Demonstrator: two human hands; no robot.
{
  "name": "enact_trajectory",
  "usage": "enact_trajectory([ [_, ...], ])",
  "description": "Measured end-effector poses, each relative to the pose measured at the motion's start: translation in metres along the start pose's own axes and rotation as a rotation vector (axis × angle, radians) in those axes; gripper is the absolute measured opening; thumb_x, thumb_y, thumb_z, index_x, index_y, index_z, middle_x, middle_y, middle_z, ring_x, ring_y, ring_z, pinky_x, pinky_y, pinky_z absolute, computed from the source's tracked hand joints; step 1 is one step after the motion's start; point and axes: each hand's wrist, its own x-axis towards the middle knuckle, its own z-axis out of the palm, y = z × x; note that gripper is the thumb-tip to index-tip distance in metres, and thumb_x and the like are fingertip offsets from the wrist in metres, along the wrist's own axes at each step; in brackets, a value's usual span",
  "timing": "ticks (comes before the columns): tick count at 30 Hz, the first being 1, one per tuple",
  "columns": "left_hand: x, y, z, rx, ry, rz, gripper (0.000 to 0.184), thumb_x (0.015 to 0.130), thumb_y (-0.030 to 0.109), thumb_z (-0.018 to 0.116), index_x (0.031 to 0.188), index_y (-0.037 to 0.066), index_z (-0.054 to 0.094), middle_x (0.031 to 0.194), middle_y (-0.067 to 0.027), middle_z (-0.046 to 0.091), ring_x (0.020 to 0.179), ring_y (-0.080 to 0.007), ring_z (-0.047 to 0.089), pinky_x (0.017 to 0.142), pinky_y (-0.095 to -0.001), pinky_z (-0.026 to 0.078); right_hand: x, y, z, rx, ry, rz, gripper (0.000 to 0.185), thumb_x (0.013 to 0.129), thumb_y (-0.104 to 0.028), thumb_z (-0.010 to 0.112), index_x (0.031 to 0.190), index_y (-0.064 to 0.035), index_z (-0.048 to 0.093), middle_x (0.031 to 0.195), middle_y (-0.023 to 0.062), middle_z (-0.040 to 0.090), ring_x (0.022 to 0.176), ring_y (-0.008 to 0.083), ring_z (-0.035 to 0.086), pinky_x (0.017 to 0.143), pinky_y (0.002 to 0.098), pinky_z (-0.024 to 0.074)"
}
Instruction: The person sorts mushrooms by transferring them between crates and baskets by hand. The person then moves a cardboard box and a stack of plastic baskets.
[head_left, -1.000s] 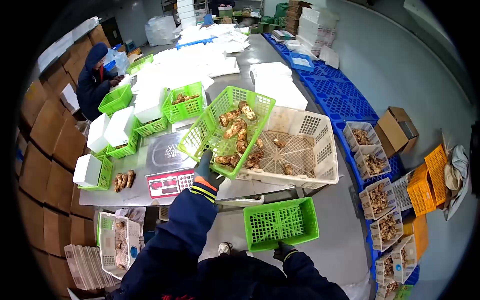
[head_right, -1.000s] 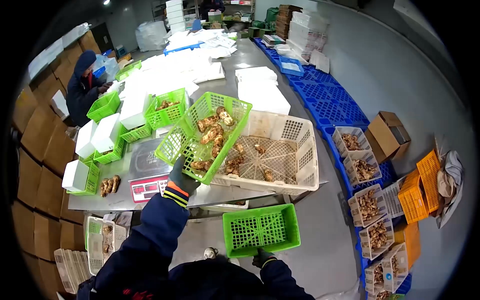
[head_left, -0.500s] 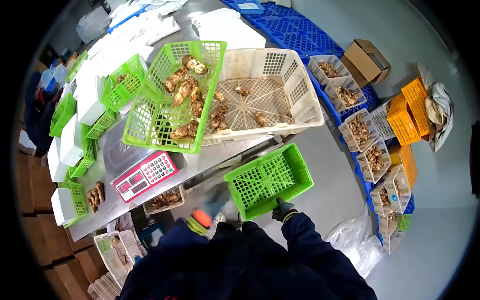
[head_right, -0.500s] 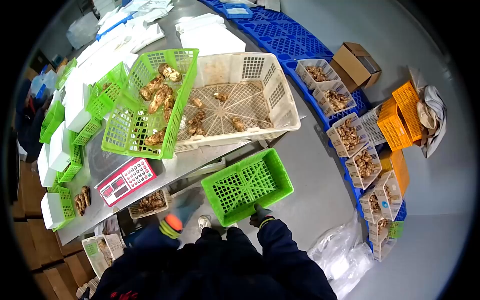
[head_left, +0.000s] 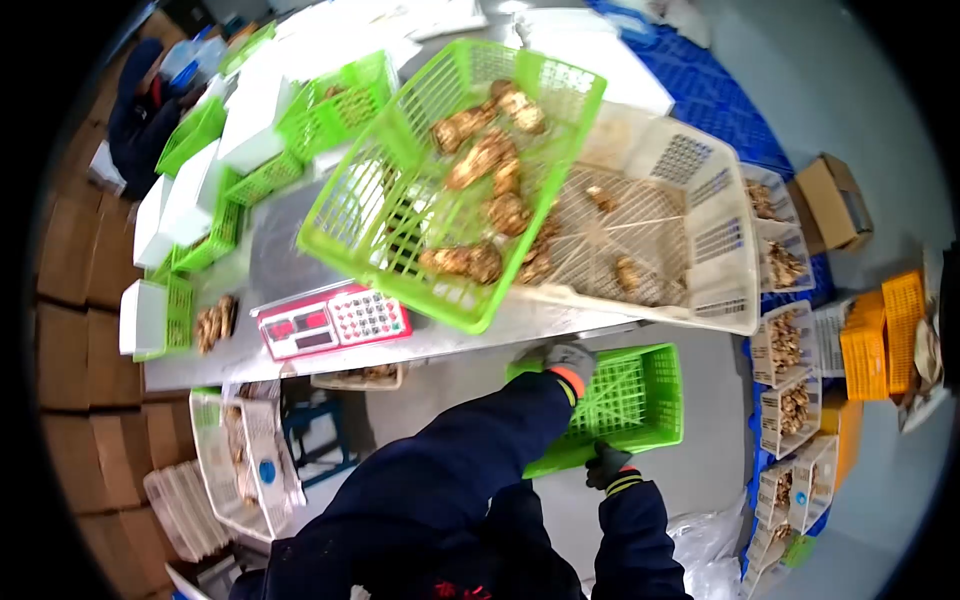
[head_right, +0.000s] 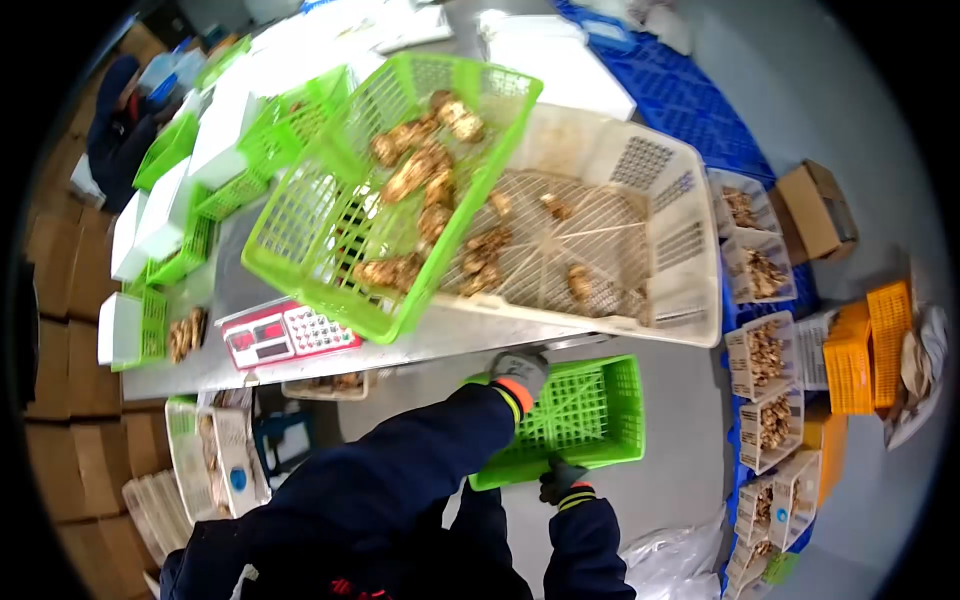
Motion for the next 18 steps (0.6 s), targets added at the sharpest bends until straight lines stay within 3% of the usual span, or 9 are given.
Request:
enact_trajectory([
  [2,0.010,0.006,0.017,0.083,-0.009,0.004,0.020,0.079,0.014,0.052,0.085,0.012,0.071,0.084,-0.0080,0.068,0.077,-0.0253,0.065,0.057,-0.0438,0.048,0.012,0.011,-0.006,-0.001,0.019,-0.162,0.029,0.085,-0.034,0.054,0.088,-0.0052,0.052,0.057,0.0131,0.047,0.037,0.0237,0.040,0.038,0.0423,0.0369],
  [3,-0.002,0.002,0.003,0.073,-0.037,0.008,0.019,0.078,0.014,0.053,0.085,0.012,0.071,0.084,-0.0077,0.068,0.078,-0.0257,0.065,0.057,-0.0430,0.049,-0.033,0.006,0.000,-0.060,-0.118,-0.426,0.030,0.085,-0.032,0.053,0.085,-0.0022,0.054,0.056,0.0150,0.052,0.037,0.0241,0.047,0.037,0.0365,0.0389],
  [7,-0.013,0.006,-0.024,-0.049,-0.037,0.025,0.017,0.076,0.012,0.058,0.087,0.011,0.070,0.086,-0.0076,0.068,0.080,-0.0259,0.065,0.059,-0.0424,0.050,-0.075,0.000,0.013,-0.175,0.044,-0.541,0.035,0.085,-0.031,0.054,0.076,0.0018,0.059,0.051,0.0127,0.057,0.038,0.0204,0.053,0.037,0.0293,0.0394],
  [8,-0.018,0.008,-0.038,-0.076,-0.037,0.031,0.016,0.075,0.012,0.058,0.087,0.011,0.070,0.086,-0.0080,0.068,0.082,-0.0261,0.065,0.060,-0.0424,0.050,-0.076,0.007,0.006,-0.148,-0.001,-0.518,0.035,0.085,-0.032,0.055,0.081,0.0024,0.060,0.053,0.0129,0.058,0.040,0.0203,0.053,0.038,0.0294,0.0405],
  [9,-0.034,0.004,-0.053,-0.197,0.019,0.099,0.014,0.077,0.015,0.053,0.084,0.008,0.063,0.081,-0.0140,0.063,0.069,-0.0315,0.062,0.059,-0.0434,0.048,-0.086,0.019,-0.004,-0.185,0.001,-0.540,0.036,0.085,-0.034,0.055,0.084,0.0016,0.060,0.056,0.0134,0.060,0.041,0.0203,0.054,0.039,0.0292,0.0417],
  [12,-0.072,0.007,-0.065,-0.356,0.288,0.325,0.014,0.072,0.015,0.058,0.085,0.009,0.060,0.085,-0.0124,0.059,0.076,-0.0310,0.059,0.062,-0.0431,0.047,-0.114,0.054,-0.024,-0.241,-0.227,-0.593,0.043,0.085,-0.042,0.055,0.098,-0.0011,0.058,0.061,0.0123,0.063,0.047,0.0207,0.058,0.044,0.0288,0.0456],
  [14,-0.122,-0.005,-0.115,-0.459,0.299,0.402,0.016,0.069,0.011,0.060,0.085,0.010,0.059,0.090,-0.0097,0.056,0.081,-0.0298,0.058,0.063,-0.0410,0.048,-0.154,0.061,-0.026,-0.126,-0.435,-0.343,0.049,0.084,-0.048,0.054,0.106,-0.0039,0.056,0.074,0.0114,0.066,0.059,0.0211,0.062,0.051,0.0291,0.0481],
  [16,-0.179,-0.017,-0.124,-0.344,0.417,0.483,0.021,0.066,0.009,0.061,0.087,0.010,0.057,0.093,-0.0082,0.055,0.082,-0.0288,0.056,0.065,-0.0383,0.048,-0.109,0.075,-0.044,0.038,-0.539,-0.256,0.053,0.085,-0.053,0.051,0.108,-0.0057,0.056,0.090,0.0105,0.066,0.073,0.0213,0.063,0.056,0.0294,0.0490],
  [18,-0.238,-0.048,-0.132,-0.518,0.581,0.529,0.024,0.068,0.011,0.062,0.091,0.006,0.058,0.095,-0.0110,0.055,0.081,-0.0286,0.057,0.068,-0.0362,0.049,-0.085,0.074,-0.048,-0.032,-0.568,-0.284,0.051,0.085,-0.053,0.050,0.109,-0.0088,0.057,0.099,0.0094,0.063,0.081,0.0225,0.063,0.063,0.0316,0.0501],
])
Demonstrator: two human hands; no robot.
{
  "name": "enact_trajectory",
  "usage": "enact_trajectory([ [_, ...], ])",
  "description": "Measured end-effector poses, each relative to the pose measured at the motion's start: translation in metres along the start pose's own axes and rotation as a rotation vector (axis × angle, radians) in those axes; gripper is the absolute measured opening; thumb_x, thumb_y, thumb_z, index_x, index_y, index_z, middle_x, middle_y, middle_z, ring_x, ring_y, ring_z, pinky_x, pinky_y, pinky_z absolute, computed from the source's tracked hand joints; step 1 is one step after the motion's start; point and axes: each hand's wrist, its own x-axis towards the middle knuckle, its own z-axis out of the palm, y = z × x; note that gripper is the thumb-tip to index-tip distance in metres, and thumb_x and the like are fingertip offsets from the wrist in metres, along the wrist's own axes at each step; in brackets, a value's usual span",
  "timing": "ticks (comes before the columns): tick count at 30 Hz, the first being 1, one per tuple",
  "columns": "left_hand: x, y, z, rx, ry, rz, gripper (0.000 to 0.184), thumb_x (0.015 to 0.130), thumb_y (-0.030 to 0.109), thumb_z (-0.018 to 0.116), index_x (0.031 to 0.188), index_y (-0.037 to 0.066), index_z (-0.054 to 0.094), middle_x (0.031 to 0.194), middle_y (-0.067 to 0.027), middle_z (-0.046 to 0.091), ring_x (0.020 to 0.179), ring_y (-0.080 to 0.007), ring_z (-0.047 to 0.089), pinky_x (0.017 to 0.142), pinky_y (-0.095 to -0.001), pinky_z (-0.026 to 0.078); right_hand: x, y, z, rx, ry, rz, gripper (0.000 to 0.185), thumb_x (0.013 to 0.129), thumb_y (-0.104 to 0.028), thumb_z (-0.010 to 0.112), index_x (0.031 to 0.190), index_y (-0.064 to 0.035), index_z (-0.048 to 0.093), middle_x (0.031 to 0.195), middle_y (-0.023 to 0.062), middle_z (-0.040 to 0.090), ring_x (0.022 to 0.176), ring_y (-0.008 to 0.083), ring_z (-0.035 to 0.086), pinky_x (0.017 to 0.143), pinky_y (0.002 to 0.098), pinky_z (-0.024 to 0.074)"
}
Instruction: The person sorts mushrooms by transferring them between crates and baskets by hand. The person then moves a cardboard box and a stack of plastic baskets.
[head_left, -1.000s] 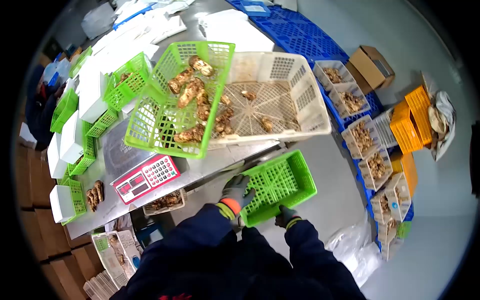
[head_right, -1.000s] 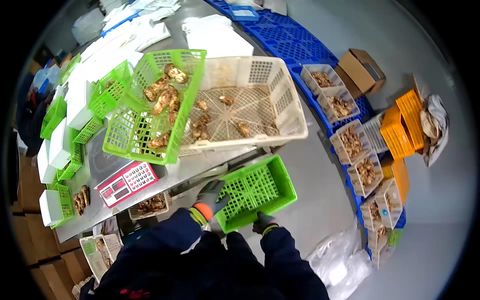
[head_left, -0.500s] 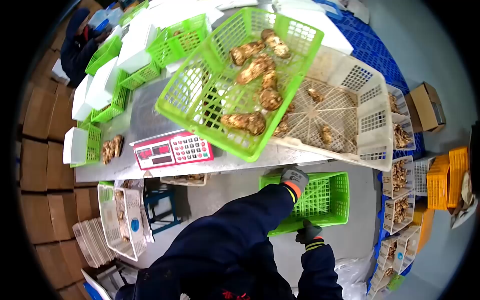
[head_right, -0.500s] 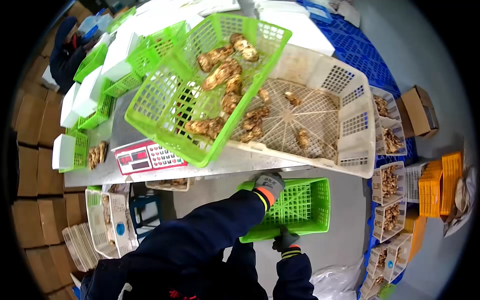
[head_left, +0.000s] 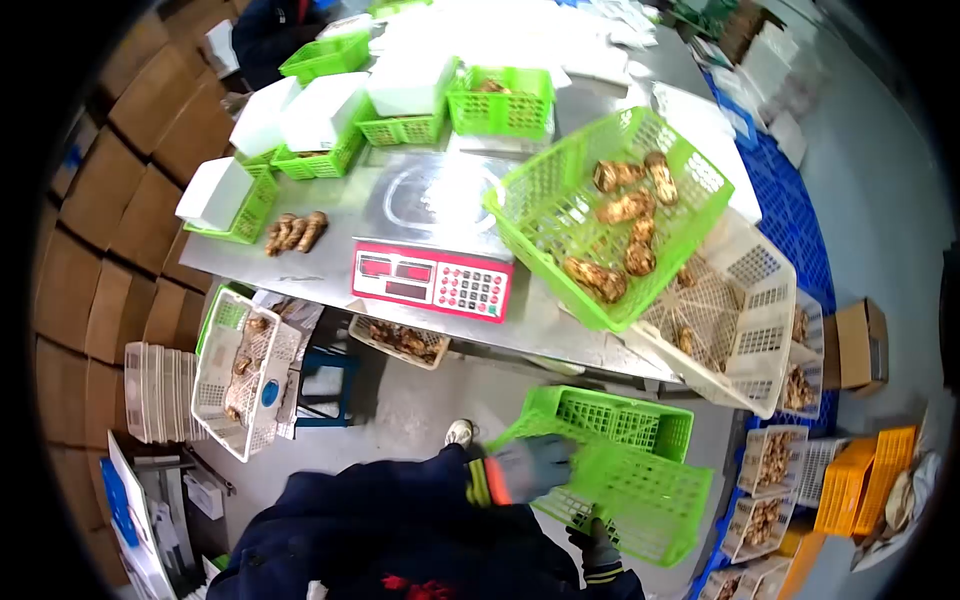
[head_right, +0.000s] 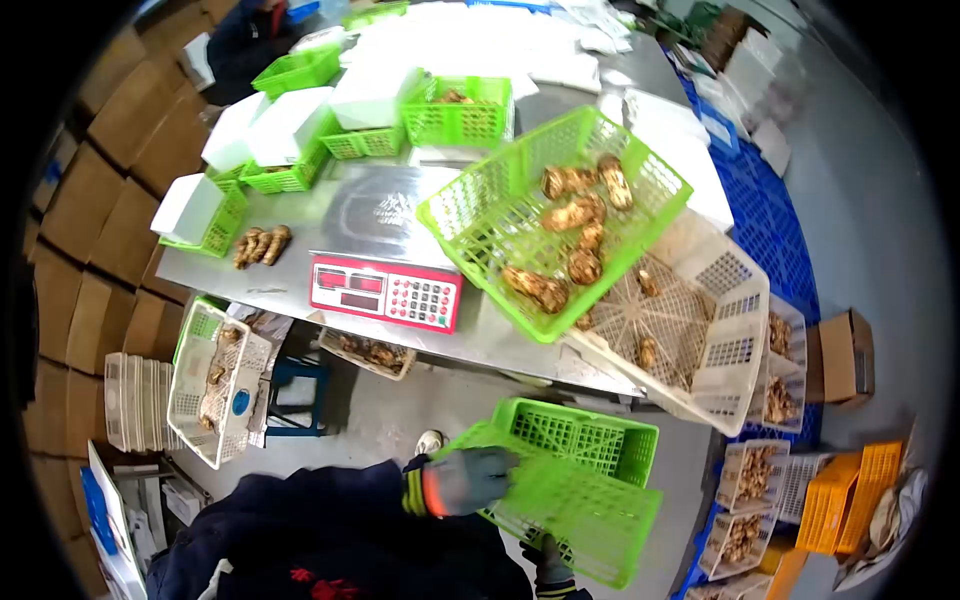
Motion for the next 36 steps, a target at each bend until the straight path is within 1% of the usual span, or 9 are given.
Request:
enact_trajectory([
  [5,-0.108,0.030,-0.106,0.139,0.316,-0.401,0.032,0.063,0.006,0.065,0.094,0.001,0.059,0.101,-0.0194,0.057,0.098,-0.0349,0.057,0.080,-0.0397,0.049,0.017,-0.042,0.161,-1.102,-0.233,-0.966,0.036,0.080,-0.010,0.064,0.114,-0.0045,0.053,0.104,0.0089,0.060,0.090,0.0204,0.058,0.073,0.0336,0.0494],
  [13,-0.186,0.062,-0.213,0.618,1.083,-0.730,0.055,0.076,0.000,0.062,0.128,-0.005,0.043,0.130,-0.0213,0.045,0.116,-0.0311,0.048,0.096,-0.0377,0.039,0.046,-0.051,0.403,-0.454,-0.471,-0.088,0.028,0.084,-0.017,0.054,0.107,-0.0020,0.055,0.086,0.0093,0.062,0.061,0.0194,0.060,0.049,0.0264,0.0493],
  [18,-0.262,0.044,-0.243,0.768,1.046,-0.717,0.053,0.079,-0.004,0.053,0.130,-0.004,0.039,0.131,-0.0202,0.044,0.120,-0.0299,0.045,0.099,-0.0368,0.038,0.099,-0.095,0.541,-0.073,-0.615,0.115,0.031,0.087,-0.025,0.053,0.102,0.0017,0.053,0.076,0.0118,0.062,0.057,0.0209,0.061,0.052,0.0294,0.0544],
  [21,-0.260,0.031,-0.247,0.435,1.120,-0.873,0.050,0.080,0.002,0.058,0.128,-0.001,0.044,0.121,-0.0186,0.053,0.111,-0.0289,0.053,0.094,-0.0364,0.042,0.176,-0.127,0.578,0.250,-0.636,0.203,0.024,0.086,-0.025,0.057,0.091,-0.0015,0.054,0.079,0.0139,0.060,0.066,0.0229,0.059,0.056,0.0314,0.0546],
  [24,-0.298,0.003,-0.227,0.316,1.068,-0.927,0.055,0.080,0.015,0.065,0.128,0.000,0.044,0.117,-0.0170,0.055,0.108,-0.0267,0.054,0.089,-0.0340,0.045,0.219,-0.151,0.579,-0.450,-0.645,-0.392,0.028,0.089,-0.030,0.049,0.096,-0.0029,0.056,0.085,0.0130,0.062,0.078,0.0235,0.060,0.072,0.0324,0.0487],
  [28,-0.365,-0.045,-0.181,-0.234,1.166,-1.394,0.061,0.079,0.023,0.068,0.129,0.000,0.042,0.116,-0.0138,0.055,0.104,-0.0262,0.056,0.089,-0.0335,0.045,0.234,-0.173,0.551,-1.856,-0.009,-1.445,0.044,0.094,-0.039,0.035,0.109,-0.0024,0.055,0.090,0.0129,0.066,0.095,0.0256,0.058,0.094,0.0361,0.0362],
  [32,-0.533,-0.118,-0.129,-1.638,1.879,-1.456,0.081,0.077,0.053,0.064,0.139,0.014,0.030,0.116,-0.0147,0.050,0.105,-0.0336,0.053,0.084,-0.0452,0.046,0.225,-0.176,0.546,-2.232,0.032,-1.297,0.040,0.096,-0.033,0.034,0.118,-0.0024,0.048,0.107,0.0105,0.061,0.108,0.0221,0.053,0.104,0.0385,0.0266],
  [34,-0.535,-0.119,-0.158,-1.607,2.216,-1.232,0.111,0.068,0.061,0.068,0.145,0.015,0.002,0.146,-0.0141,0.019,0.129,-0.0331,0.030,0.103,-0.0492,0.029,0.218,-0.172,0.547,-2.308,-0.014,-1.209,0.037,0.096,-0.028,0.036,0.122,-0.0025,0.043,0.117,0.0089,0.058,0.114,0.0195,0.049,0.107,0.0395,0.0222],
  [36,-0.514,-0.122,-0.196,-1.450,2.414,-1.114,0.115,0.069,0.060,0.067,0.144,0.010,-0.004,0.145,-0.0130,0.020,0.125,-0.0324,0.034,0.100,-0.0485,0.033,0.211,-0.156,0.540,-1.993,-0.102,-1.170,0.035,0.096,-0.023,0.040,0.123,-0.0007,0.040,0.122,0.0110,0.056,0.115,0.0185,0.049,0.106,0.0374,0.0233],
])
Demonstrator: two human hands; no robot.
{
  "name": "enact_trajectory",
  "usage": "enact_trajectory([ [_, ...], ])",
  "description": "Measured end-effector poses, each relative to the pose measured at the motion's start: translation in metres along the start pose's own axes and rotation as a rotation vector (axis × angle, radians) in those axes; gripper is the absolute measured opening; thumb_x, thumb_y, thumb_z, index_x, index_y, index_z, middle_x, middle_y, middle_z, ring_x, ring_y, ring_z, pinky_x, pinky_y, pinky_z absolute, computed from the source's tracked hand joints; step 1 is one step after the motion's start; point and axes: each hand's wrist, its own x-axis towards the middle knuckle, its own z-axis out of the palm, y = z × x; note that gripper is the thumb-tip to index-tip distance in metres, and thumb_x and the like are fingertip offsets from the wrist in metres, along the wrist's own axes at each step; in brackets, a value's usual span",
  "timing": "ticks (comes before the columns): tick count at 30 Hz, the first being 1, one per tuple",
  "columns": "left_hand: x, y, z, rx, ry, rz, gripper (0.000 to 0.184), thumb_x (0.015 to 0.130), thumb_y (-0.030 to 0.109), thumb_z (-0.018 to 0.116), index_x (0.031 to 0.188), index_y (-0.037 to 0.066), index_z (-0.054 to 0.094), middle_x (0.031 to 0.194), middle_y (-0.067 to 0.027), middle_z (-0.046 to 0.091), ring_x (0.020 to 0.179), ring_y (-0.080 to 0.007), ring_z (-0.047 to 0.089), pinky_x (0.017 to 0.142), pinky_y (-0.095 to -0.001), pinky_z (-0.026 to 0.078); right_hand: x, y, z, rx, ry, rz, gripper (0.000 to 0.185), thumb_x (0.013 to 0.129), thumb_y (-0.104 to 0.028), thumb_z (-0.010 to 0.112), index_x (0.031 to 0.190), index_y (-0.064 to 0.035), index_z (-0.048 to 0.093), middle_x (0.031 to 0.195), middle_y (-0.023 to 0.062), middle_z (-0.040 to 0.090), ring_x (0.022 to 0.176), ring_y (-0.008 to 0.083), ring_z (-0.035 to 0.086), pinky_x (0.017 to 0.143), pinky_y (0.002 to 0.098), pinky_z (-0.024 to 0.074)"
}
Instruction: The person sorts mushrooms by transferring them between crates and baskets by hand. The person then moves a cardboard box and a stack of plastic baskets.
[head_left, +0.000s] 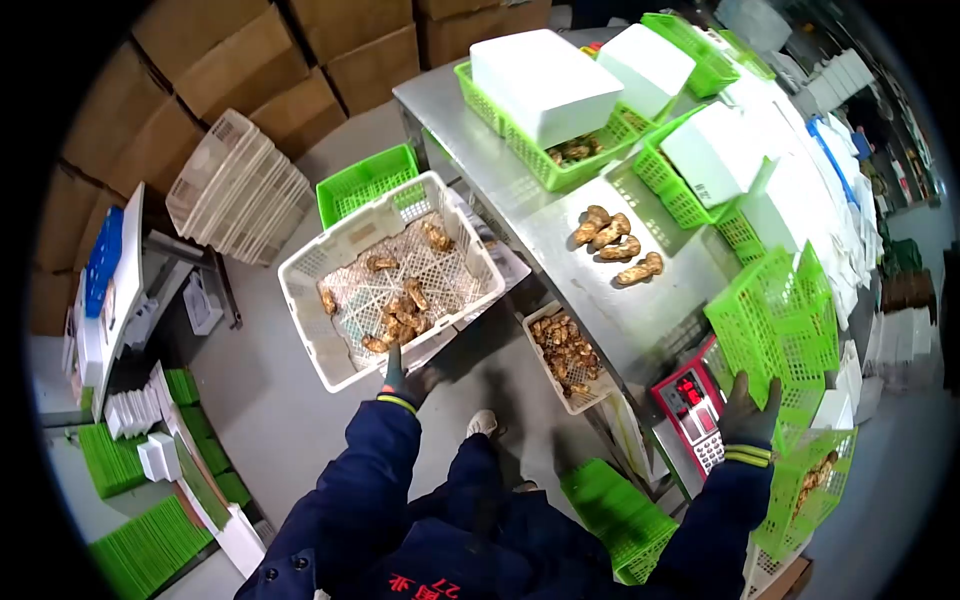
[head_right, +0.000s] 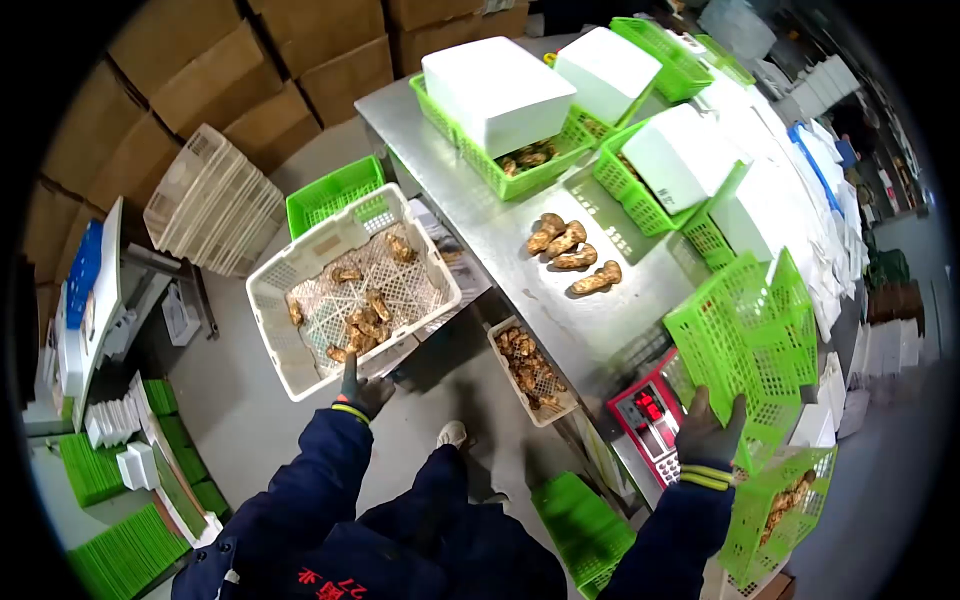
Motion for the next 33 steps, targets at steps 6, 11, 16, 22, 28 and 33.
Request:
enact_trajectory([
  [6,0.110,0.009,-0.002,-0.445,-0.105,0.088,0.052,0.084,0.045,0.052,0.120,0.008,0.048,0.115,-0.0120,0.056,0.108,-0.0319,0.053,0.090,-0.0473,0.045,-0.039,-0.077,0.018,1.775,-0.319,0.594,0.036,0.093,-0.028,0.045,0.122,-0.0069,0.044,0.093,0.0105,0.058,0.078,0.0183,0.056,0.063,0.0270,0.0458],
  [11,0.118,0.020,-0.019,-0.560,0.028,0.137,0.027,0.087,0.015,0.047,0.110,0.001,0.050,0.113,-0.0162,0.056,0.108,-0.0332,0.053,0.094,-0.0520,0.044,-0.070,-0.117,0.073,1.555,-0.537,0.946,0.041,0.087,-0.036,0.051,0.121,-0.0128,0.050,0.079,0.0078,0.058,0.063,0.0194,0.053,0.052,0.0269,0.0401],
  [16,0.023,0.009,-0.100,-0.368,-0.064,0.092,0.032,0.084,0.010,0.049,0.116,0.003,0.049,0.115,-0.0151,0.055,0.112,-0.0327,0.050,0.099,-0.0482,0.039,-0.117,-0.146,0.091,1.285,-0.721,0.636,0.031,0.089,-0.024,0.051,0.112,-0.0032,0.054,0.086,0.0119,0.064,0.066,0.0182,0.061,0.055,0.0260,0.0474],
  [22,-0.135,-0.032,-0.181,-0.039,-0.393,0.060,0.033,0.085,0.012,0.048,0.115,0.000,0.051,0.113,-0.0159,0.057,0.109,-0.0314,0.053,0.096,-0.0452,0.041,-0.159,-0.201,0.107,0.993,-0.522,-0.127,0.039,0.086,-0.016,0.056,0.120,0.0003,0.048,0.082,0.0128,0.064,0.069,0.0231,0.062,0.067,0.0304,0.0514],
  [28,-0.249,-0.119,-0.198,0.150,-0.423,0.066,0.034,0.088,0.012,0.044,0.117,-0.005,0.049,0.115,-0.0182,0.057,0.107,-0.0322,0.055,0.096,-0.0438,0.041,-0.163,-0.199,0.184,-0.021,-0.104,-0.092,0.063,0.079,-0.023,0.058,0.132,-0.0021,0.034,0.118,0.0261,0.049,0.103,0.0363,0.054,0.084,0.0423,0.0466],
  [33,-0.280,-0.148,-0.228,0.142,-0.481,-0.118,0.038,0.087,0.011,0.044,0.121,-0.003,0.046,0.119,-0.0176,0.055,0.112,-0.0323,0.051,0.100,-0.0435,0.038,-0.195,-0.137,0.177,-0.077,-0.350,0.318,0.071,0.078,-0.024,0.061,0.138,-0.0070,0.027,0.121,0.0222,0.051,0.105,0.0353,0.055,0.085,0.0398,0.0469],
])
